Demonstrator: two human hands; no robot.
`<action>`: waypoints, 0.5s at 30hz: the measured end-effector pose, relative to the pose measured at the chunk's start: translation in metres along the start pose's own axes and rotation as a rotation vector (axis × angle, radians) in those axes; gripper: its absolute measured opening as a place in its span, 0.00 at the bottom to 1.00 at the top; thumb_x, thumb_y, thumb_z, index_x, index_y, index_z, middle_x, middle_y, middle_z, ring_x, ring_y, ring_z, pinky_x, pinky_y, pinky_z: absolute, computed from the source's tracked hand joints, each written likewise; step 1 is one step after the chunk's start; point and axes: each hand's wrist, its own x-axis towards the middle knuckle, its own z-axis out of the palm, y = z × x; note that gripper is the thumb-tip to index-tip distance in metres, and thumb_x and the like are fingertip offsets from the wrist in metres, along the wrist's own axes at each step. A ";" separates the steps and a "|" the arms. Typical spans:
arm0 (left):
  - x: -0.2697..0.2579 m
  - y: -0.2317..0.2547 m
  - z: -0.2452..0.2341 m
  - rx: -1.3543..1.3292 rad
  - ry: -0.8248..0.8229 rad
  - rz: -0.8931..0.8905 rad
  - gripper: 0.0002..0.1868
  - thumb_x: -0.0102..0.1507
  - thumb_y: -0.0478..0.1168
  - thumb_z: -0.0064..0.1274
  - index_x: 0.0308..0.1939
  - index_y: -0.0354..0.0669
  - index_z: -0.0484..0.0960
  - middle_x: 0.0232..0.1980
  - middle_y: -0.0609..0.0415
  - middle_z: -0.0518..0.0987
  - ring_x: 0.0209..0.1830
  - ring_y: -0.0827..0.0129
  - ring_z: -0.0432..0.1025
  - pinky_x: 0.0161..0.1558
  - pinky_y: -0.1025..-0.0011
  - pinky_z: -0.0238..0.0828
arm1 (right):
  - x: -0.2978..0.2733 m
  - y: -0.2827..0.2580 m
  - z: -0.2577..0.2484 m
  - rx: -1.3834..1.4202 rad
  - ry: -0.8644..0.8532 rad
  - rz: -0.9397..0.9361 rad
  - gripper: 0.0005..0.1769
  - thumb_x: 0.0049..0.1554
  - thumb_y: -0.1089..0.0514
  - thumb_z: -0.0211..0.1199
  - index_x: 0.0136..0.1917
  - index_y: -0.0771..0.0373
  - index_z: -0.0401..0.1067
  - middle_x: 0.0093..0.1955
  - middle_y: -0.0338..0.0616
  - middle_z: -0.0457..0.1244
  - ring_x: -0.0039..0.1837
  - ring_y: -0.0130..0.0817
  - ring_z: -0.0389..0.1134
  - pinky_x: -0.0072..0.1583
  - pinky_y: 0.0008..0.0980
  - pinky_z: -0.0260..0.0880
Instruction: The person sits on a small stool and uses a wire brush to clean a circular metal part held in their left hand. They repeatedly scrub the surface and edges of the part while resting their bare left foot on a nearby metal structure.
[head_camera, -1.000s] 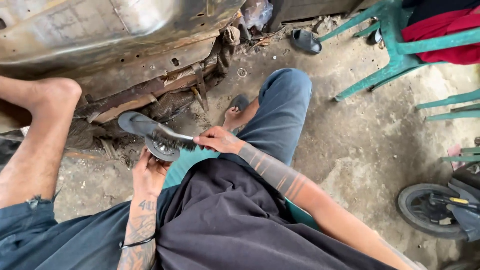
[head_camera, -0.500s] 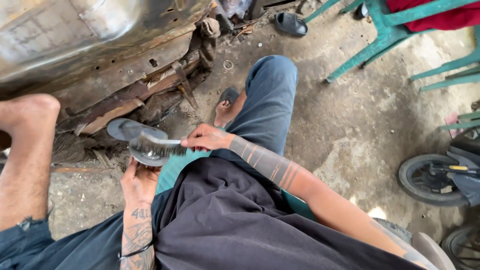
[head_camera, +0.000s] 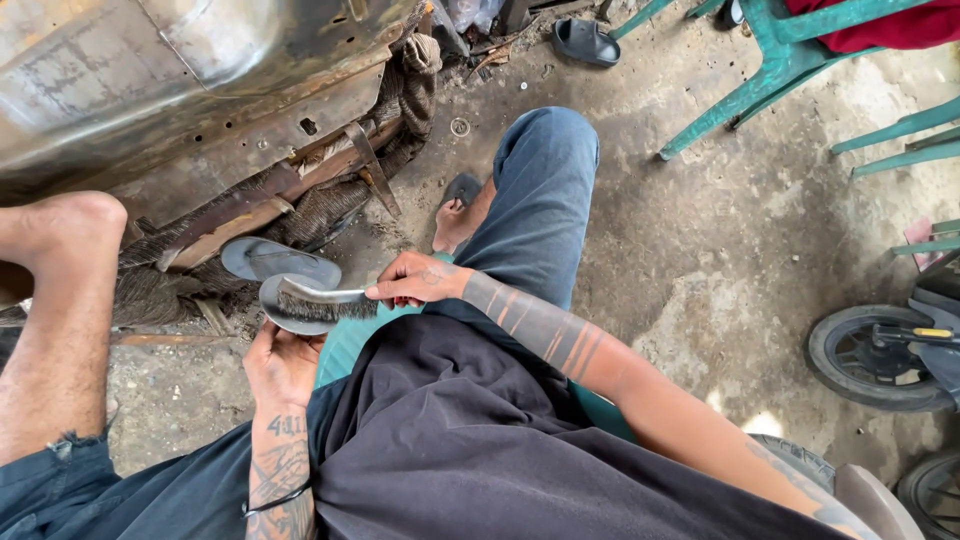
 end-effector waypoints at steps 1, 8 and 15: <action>-0.005 0.002 0.011 0.015 -0.002 0.005 0.12 0.70 0.44 0.45 0.53 0.50 0.81 0.53 0.47 0.83 0.48 0.52 0.81 0.48 0.57 0.83 | 0.001 0.002 0.000 0.004 0.012 -0.017 0.23 0.58 0.41 0.67 0.33 0.61 0.77 0.28 0.45 0.66 0.28 0.27 0.66 0.32 0.27 0.69; -0.002 0.001 0.007 0.028 -0.004 0.011 0.13 0.70 0.44 0.46 0.53 0.48 0.81 0.53 0.46 0.83 0.49 0.50 0.80 0.48 0.54 0.82 | 0.001 0.012 0.006 0.081 -0.035 -0.030 0.22 0.61 0.42 0.66 0.33 0.60 0.77 0.27 0.43 0.65 0.28 0.26 0.64 0.33 0.26 0.68; 0.000 -0.002 0.006 0.064 0.003 0.009 0.14 0.69 0.43 0.43 0.56 0.53 0.80 0.55 0.48 0.82 0.52 0.52 0.79 0.48 0.52 0.81 | 0.003 0.005 0.002 0.051 0.037 -0.017 0.22 0.59 0.42 0.67 0.33 0.60 0.77 0.27 0.43 0.65 0.27 0.25 0.64 0.31 0.25 0.67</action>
